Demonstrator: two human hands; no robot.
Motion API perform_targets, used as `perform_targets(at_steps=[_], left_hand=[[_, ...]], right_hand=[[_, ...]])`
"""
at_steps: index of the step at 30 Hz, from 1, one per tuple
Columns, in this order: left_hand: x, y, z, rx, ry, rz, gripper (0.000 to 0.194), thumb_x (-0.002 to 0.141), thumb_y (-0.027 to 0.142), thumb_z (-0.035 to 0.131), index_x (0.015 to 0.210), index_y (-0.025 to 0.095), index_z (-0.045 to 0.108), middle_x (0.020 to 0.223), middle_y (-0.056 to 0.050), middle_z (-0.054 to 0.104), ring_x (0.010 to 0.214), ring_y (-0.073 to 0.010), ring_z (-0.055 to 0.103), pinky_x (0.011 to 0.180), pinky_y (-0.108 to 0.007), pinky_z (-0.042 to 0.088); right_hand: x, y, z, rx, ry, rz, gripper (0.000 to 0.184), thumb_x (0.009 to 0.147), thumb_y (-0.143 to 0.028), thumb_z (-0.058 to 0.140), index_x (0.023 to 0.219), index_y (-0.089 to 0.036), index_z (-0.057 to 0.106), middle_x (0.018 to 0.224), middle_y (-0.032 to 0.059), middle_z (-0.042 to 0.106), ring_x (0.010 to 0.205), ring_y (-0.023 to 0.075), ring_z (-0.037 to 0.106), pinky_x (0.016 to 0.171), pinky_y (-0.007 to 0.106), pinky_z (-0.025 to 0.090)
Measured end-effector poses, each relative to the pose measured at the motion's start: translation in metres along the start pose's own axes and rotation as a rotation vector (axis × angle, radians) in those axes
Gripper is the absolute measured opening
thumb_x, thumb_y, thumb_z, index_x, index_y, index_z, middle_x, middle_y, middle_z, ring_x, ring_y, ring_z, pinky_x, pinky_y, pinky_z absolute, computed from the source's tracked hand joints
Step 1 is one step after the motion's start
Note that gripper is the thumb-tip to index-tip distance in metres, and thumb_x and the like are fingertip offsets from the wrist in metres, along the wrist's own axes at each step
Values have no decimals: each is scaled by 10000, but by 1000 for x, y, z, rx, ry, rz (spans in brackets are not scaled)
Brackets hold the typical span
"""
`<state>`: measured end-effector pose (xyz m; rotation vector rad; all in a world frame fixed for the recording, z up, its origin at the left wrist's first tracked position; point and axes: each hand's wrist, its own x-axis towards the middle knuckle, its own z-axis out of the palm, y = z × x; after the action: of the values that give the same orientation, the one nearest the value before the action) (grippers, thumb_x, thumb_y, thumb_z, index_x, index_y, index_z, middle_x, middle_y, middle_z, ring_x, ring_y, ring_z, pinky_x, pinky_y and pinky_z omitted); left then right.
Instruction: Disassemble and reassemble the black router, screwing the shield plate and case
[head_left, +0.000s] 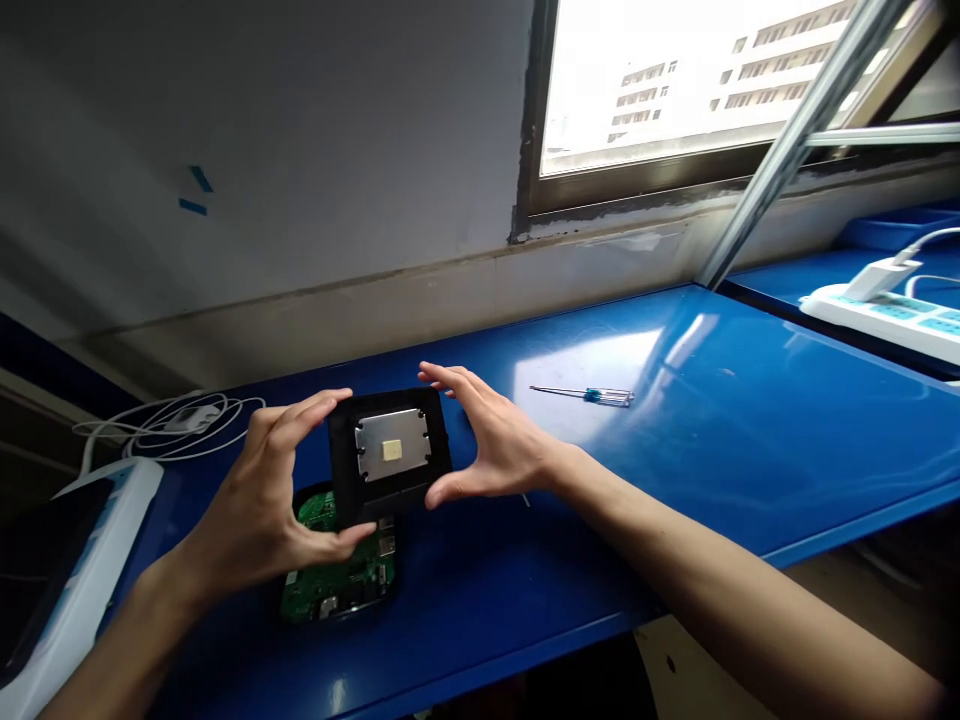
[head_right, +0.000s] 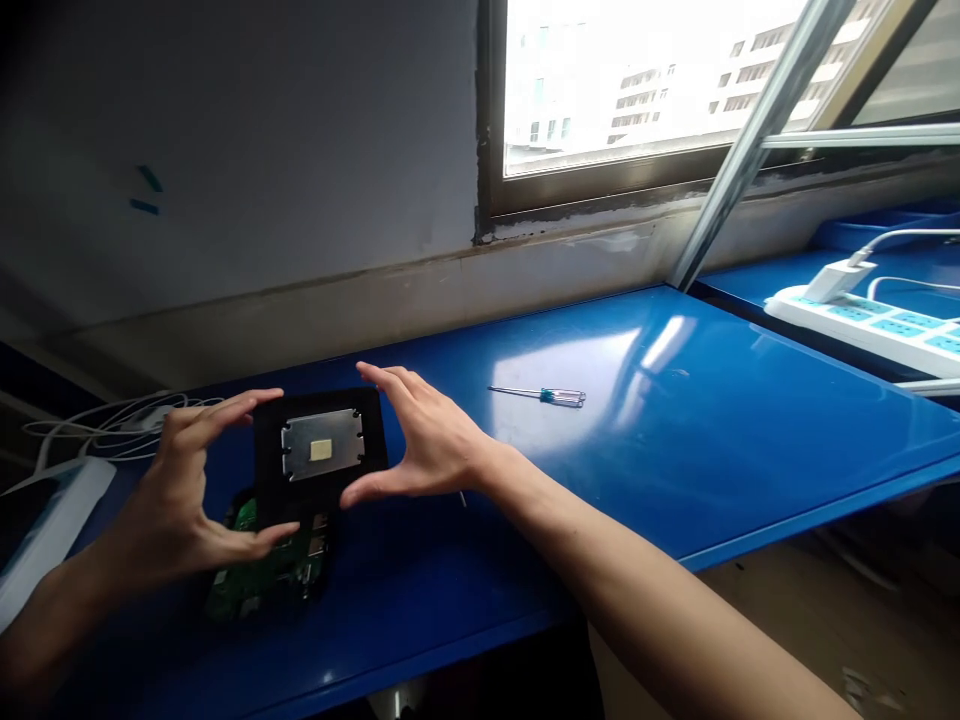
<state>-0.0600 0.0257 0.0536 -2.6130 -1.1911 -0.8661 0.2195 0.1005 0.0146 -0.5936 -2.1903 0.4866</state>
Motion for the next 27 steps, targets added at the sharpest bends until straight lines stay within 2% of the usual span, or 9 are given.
perform_targets(at_steps=[3, 6, 9, 12, 18, 22, 27], left_hand=[[-3, -5, 2, 2, 54, 20, 1053, 770, 394, 847, 1605, 273, 217, 1540, -129, 447, 1278, -409, 483, 1011, -593, 498], [-6, -6, 4, -44, 94, 37, 1071, 769, 415, 826, 1610, 246, 185, 1529, -125, 442, 1291, -398, 473, 1028, -575, 490], [-9, -7, 6, -26, 87, 56, 1118, 765, 416, 863, 1614, 246, 156, 1521, -158, 440, 1310, -384, 461, 1028, -547, 500], [-11, -8, 8, -29, 88, 60, 1149, 753, 415, 881, 1612, 224, 141, 1517, -193, 445, 1304, -377, 451, 1041, -541, 473], [-13, -6, 8, -57, 109, 62, 1142, 749, 385, 882, 1606, 206, 148, 1525, -213, 437, 1313, -374, 442, 1063, -536, 433], [-14, -1, 9, -70, 115, 93, 1108, 734, 339, 885, 1582, 186, 188, 1506, -221, 448, 1304, -365, 448, 1054, -513, 437], [-14, 0, 10, -62, 101, 88, 1089, 743, 323, 880, 1577, 177, 195, 1517, -220, 436, 1313, -353, 433, 1070, -505, 446]], right_hand=[[0, -5, 4, -79, -77, -8, 1439, 576, -712, 874, 1644, -177, 71, 1580, 239, 386, 1442, 414, 458, 1135, 591, 488], [-2, -9, 5, -164, -107, -30, 1472, 606, -573, 930, 1653, -231, -47, 1611, 241, 320, 1459, 435, 432, 1121, 613, 501], [-2, -10, 4, -195, -76, -101, 1402, 681, -476, 913, 1652, -221, -66, 1585, 259, 357, 1442, 435, 457, 1097, 620, 521], [-2, -11, 4, -225, -30, -133, 1334, 731, -449, 874, 1654, -217, -62, 1600, 260, 360, 1441, 425, 465, 1089, 623, 529], [-2, -13, 7, -283, -39, -192, 1302, 763, -426, 847, 1653, -197, -76, 1671, 241, 277, 1494, 413, 402, 1130, 614, 503], [-3, -12, 8, -328, -75, -221, 1246, 790, -436, 818, 1654, -154, -33, 1628, 267, 340, 1486, 408, 408, 1116, 605, 515], [-4, -11, 8, -375, -47, -244, 1217, 788, -451, 807, 1652, -119, 17, 1541, 286, 426, 1393, 408, 486, 1037, 603, 565]])
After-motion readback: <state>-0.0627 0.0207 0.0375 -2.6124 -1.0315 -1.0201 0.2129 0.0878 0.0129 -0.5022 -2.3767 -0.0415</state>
